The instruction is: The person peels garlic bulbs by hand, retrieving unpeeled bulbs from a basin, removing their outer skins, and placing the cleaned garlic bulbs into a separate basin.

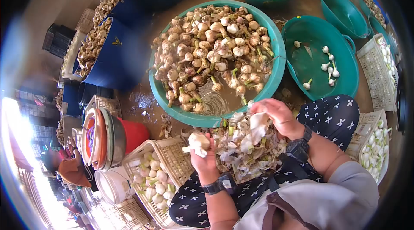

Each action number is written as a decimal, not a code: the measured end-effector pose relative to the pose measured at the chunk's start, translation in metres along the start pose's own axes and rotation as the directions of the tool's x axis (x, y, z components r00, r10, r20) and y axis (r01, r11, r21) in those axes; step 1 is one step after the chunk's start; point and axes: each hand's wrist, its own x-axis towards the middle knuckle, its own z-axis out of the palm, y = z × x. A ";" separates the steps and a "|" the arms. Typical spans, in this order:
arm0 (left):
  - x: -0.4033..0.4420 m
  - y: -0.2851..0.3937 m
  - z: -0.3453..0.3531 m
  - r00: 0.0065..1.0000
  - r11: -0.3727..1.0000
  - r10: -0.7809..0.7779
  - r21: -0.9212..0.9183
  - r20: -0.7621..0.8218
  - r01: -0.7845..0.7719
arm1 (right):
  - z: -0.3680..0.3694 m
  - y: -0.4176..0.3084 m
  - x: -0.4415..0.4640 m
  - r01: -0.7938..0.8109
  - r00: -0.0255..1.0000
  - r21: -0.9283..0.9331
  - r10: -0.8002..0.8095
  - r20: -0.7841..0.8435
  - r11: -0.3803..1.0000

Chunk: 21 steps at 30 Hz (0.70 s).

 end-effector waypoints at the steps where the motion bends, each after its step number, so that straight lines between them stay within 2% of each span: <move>1: -0.002 -0.003 0.002 1.000 1.000 0.000 -0.004 0.002 0.000 | 0.001 0.000 0.006 -0.054 0.997 -0.151 0.062 0.052 0.987; 2: -0.003 -0.010 0.005 0.987 0.972 0.146 0.199 -0.074 -0.129 | 0.007 0.006 0.012 0.220 0.972 -0.605 -0.123 0.198 0.765; 3: -0.005 -0.017 0.009 0.947 0.887 0.299 0.399 -0.115 -0.231 | 0.018 0.014 0.017 0.447 0.893 -0.845 -0.198 0.404 0.294; 4: -0.015 -0.022 0.027 0.944 0.878 0.317 0.405 -0.093 -0.255 | 0.032 0.021 0.015 0.470 0.880 -0.858 -0.185 0.437 0.206; 5: -0.016 -0.028 0.030 0.945 0.880 0.316 0.399 -0.090 -0.256 | 0.048 0.026 0.016 0.442 0.896 -0.867 -0.157 0.415 0.231; 7: -0.019 -0.036 0.032 0.932 0.814 0.362 0.481 0.019 -0.326 | 0.065 0.039 0.020 0.480 0.873 -0.842 -0.235 0.428 0.248; 8: -0.025 -0.036 0.036 0.942 0.831 0.325 0.499 -0.082 -0.244 | 0.062 0.045 0.021 0.484 0.871 -0.838 -0.234 0.432 0.252; 9: -0.024 -0.034 0.033 0.940 0.827 0.332 0.504 -0.083 -0.247 | 0.055 0.054 0.022 0.599 0.794 -0.779 -0.266 0.547 0.185; 10: -0.022 -0.033 0.027 0.972 0.902 0.208 0.406 -0.111 -0.147 | 0.050 0.060 0.021 0.701 0.701 -0.704 -0.291 0.651 0.114; 11: -0.019 -0.032 0.019 0.989 0.953 0.078 0.300 -0.125 -0.037 | 0.044 0.061 0.017 0.703 0.699 -0.701 -0.296 0.651 0.120; 12: -0.010 -0.033 0.007 0.990 0.989 -0.103 0.094 -0.096 0.112 | 0.036 0.061 0.012 0.748 0.652 -0.644 -0.360 0.667 0.161; 13: -0.010 -0.027 0.005 0.990 0.989 -0.101 0.096 -0.100 0.111 | 0.029 0.060 0.009 0.789 0.604 -0.583 -0.421 0.677 0.196; 14: -0.008 -0.021 0.003 0.961 0.961 -0.271 -0.042 0.048 0.273 | 0.027 0.048 0.004 0.707 0.659 -0.685 -0.518 0.546 0.178; 15: -0.008 -0.017 0.001 0.888 0.883 -0.406 -0.158 0.215 0.442 | 0.027 0.033 -0.002 0.607 0.688 -0.775 -0.603 0.403 0.176; 17: -0.001 -0.016 0.000 0.931 0.934 -0.358 -0.035 -0.067 0.356 | 0.032 -0.003 -0.005 0.406 0.646 -0.883 -0.758 0.095 0.235; 19: -0.001 -0.009 0.003 0.945 0.929 -0.327 -0.188 -0.012 0.319 | 0.023 -0.012 0.005 0.447 0.523 -0.767 -0.830 -0.194 0.461; 20: -0.001 -0.005 0.003 0.957 0.948 -0.289 -0.135 0.007 0.288 | 0.028 -0.026 0.006 0.414 0.576 -0.821 -0.812 -0.099 0.394; 21: 0.000 -0.005 0.000 0.958 0.949 -0.288 -0.130 0.011 0.287 | 0.027 -0.027 0.009 0.440 0.752 -0.828 -0.647 0.127 0.348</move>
